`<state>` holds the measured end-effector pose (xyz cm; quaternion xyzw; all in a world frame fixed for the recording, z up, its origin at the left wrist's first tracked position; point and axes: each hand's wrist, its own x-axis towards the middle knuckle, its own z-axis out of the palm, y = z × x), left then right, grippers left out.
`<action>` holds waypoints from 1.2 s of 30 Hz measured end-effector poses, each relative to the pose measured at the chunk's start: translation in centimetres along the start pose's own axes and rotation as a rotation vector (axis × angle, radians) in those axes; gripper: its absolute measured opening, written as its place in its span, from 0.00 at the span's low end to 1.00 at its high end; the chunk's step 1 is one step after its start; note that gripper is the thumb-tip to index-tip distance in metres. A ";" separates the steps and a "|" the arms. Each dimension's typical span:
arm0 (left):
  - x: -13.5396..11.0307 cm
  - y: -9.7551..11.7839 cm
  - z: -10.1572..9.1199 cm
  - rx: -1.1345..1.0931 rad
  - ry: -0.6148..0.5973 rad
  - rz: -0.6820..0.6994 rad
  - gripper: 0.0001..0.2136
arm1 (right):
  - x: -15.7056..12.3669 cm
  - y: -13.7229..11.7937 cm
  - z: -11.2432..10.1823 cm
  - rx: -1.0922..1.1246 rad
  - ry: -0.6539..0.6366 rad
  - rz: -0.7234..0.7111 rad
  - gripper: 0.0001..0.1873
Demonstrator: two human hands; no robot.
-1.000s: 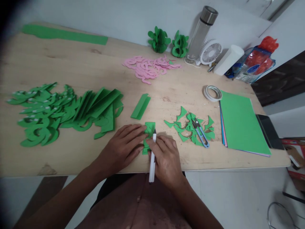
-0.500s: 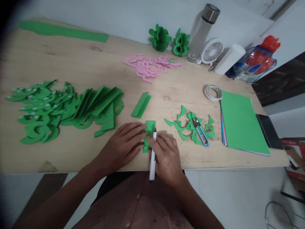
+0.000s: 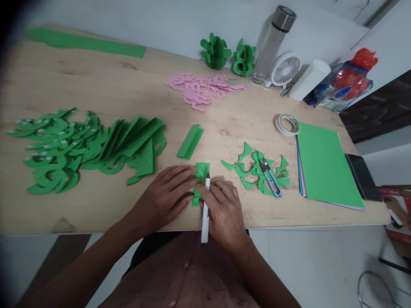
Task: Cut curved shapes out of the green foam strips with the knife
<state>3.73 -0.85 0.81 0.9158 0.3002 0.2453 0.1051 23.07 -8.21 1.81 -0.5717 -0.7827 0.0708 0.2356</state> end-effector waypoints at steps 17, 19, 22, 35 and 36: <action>0.0 0.1 0.1 0.037 0.023 0.019 0.14 | 0.0 -0.1 0.0 -0.041 -0.026 -0.020 0.19; 0.0 0.0 0.2 0.039 0.025 0.019 0.14 | 0.0 -0.1 0.0 -0.039 -0.024 -0.021 0.18; 0.0 0.0 0.1 0.042 0.032 0.022 0.13 | 0.1 -0.2 0.0 -0.033 -0.022 -0.018 0.18; 0.1 0.0 0.0 0.035 0.034 0.025 0.13 | 0.0 -0.1 0.0 -0.030 -0.011 -0.028 0.18; 0.1 0.0 0.0 0.031 0.029 0.022 0.13 | 0.0 -0.1 0.0 -0.029 -0.013 -0.026 0.18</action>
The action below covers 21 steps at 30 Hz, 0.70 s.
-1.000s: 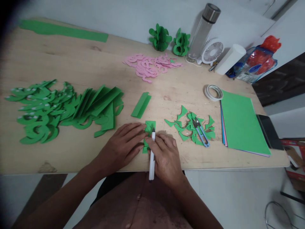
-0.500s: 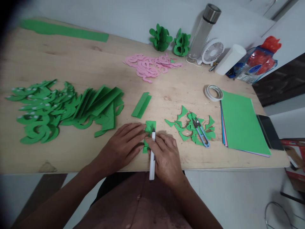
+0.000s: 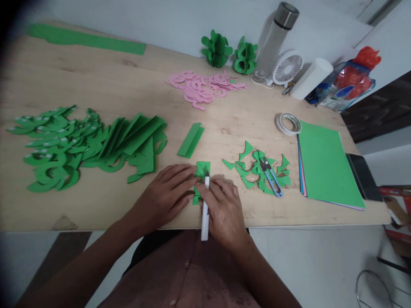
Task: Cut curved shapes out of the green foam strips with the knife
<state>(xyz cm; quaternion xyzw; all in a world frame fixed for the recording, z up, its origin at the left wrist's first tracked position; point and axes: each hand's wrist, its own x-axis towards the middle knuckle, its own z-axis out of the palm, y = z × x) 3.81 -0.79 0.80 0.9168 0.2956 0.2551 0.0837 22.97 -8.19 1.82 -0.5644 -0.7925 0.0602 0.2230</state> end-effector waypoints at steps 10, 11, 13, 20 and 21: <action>0.0 0.0 -0.1 -0.006 -0.005 -0.011 0.13 | 0.0 -0.1 0.0 0.004 0.010 0.009 0.19; 0.0 0.0 -0.1 -0.005 -0.001 -0.010 0.13 | 0.0 -0.1 0.0 0.005 0.011 0.006 0.20; 0.0 0.1 -0.1 -0.007 0.003 -0.007 0.14 | 0.0 -0.2 -0.1 0.007 0.015 0.003 0.20; 0.1 0.1 -0.1 -0.009 0.003 -0.009 0.14 | 0.0 -0.4 0.0 0.006 0.016 0.009 0.20; 0.1 0.1 -0.1 -0.011 0.003 -0.010 0.14 | 0.1 -0.4 0.0 0.006 0.015 0.013 0.20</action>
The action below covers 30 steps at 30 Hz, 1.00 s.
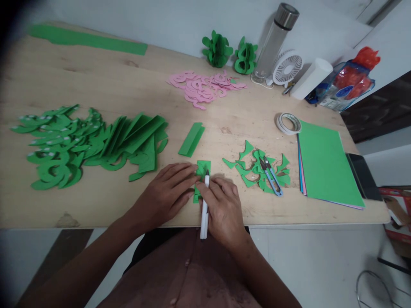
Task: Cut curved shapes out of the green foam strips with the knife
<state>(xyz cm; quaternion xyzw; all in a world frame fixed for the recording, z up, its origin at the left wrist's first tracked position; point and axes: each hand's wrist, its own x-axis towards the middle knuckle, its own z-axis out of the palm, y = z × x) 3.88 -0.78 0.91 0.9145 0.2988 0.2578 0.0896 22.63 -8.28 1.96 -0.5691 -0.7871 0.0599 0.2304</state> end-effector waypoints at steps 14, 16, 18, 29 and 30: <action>0.0 -0.1 0.0 -0.010 0.012 -0.001 0.14 | 0.1 0.0 0.1 0.022 -0.006 0.008 0.19; 0.0 -0.1 0.0 -0.018 0.009 -0.004 0.14 | 0.1 -0.1 0.1 0.027 0.006 0.011 0.19; 0.0 -0.1 0.1 -0.021 0.014 -0.006 0.14 | 0.1 -0.1 0.1 0.033 0.014 0.011 0.19; 0.1 0.0 -0.1 -0.044 0.012 -0.016 0.14 | 0.2 -0.2 0.2 0.027 0.020 0.024 0.21; 0.1 0.0 -0.1 -0.045 0.012 -0.015 0.14 | 0.2 -0.2 0.2 0.025 0.017 0.028 0.21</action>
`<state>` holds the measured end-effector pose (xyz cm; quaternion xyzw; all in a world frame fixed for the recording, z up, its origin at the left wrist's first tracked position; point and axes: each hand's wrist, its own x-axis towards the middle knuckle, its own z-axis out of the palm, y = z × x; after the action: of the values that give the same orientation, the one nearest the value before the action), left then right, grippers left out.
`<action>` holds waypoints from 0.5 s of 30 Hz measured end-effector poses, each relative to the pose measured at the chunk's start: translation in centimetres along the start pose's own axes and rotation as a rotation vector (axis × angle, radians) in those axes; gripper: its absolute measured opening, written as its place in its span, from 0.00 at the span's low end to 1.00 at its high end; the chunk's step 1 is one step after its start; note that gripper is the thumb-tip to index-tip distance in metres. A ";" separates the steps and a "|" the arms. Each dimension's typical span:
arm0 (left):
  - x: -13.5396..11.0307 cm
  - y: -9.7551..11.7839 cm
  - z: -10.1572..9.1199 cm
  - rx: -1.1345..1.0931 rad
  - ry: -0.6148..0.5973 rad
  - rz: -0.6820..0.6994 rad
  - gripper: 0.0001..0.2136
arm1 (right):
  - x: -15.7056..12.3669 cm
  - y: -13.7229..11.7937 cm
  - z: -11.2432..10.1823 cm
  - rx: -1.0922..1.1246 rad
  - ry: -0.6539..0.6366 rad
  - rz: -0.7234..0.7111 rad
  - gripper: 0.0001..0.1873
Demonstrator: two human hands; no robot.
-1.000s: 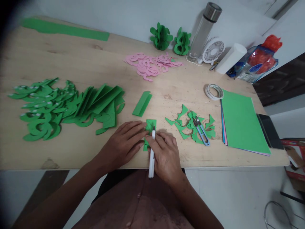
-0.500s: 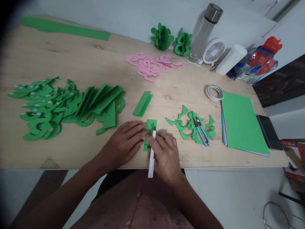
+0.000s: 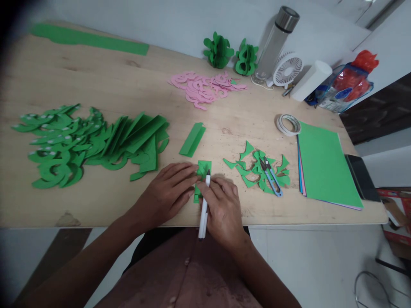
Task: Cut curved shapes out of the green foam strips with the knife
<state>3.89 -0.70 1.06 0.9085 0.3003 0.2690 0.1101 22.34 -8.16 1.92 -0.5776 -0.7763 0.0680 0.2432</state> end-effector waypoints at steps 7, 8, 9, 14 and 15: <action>0.0 0.0 0.1 0.003 -0.011 -0.008 0.14 | 0.0 -0.2 0.0 -0.009 -0.011 0.026 0.20; 0.0 0.0 0.1 0.005 -0.014 -0.009 0.14 | 0.0 -0.2 0.0 -0.005 -0.007 0.025 0.20; 0.0 0.0 0.0 0.008 -0.015 -0.011 0.14 | 0.0 -0.3 0.0 -0.001 -0.002 0.022 0.20; -0.1 0.0 0.0 0.013 -0.005 -0.003 0.13 | 0.0 -0.3 0.1 0.005 0.017 0.014 0.19; -0.1 0.0 0.0 0.011 -0.003 0.000 0.13 | 0.0 -0.3 0.1 0.005 0.016 0.015 0.19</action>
<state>3.80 -0.76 1.01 0.9094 0.3018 0.2662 0.1055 22.01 -8.21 1.99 -0.5833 -0.7697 0.0672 0.2504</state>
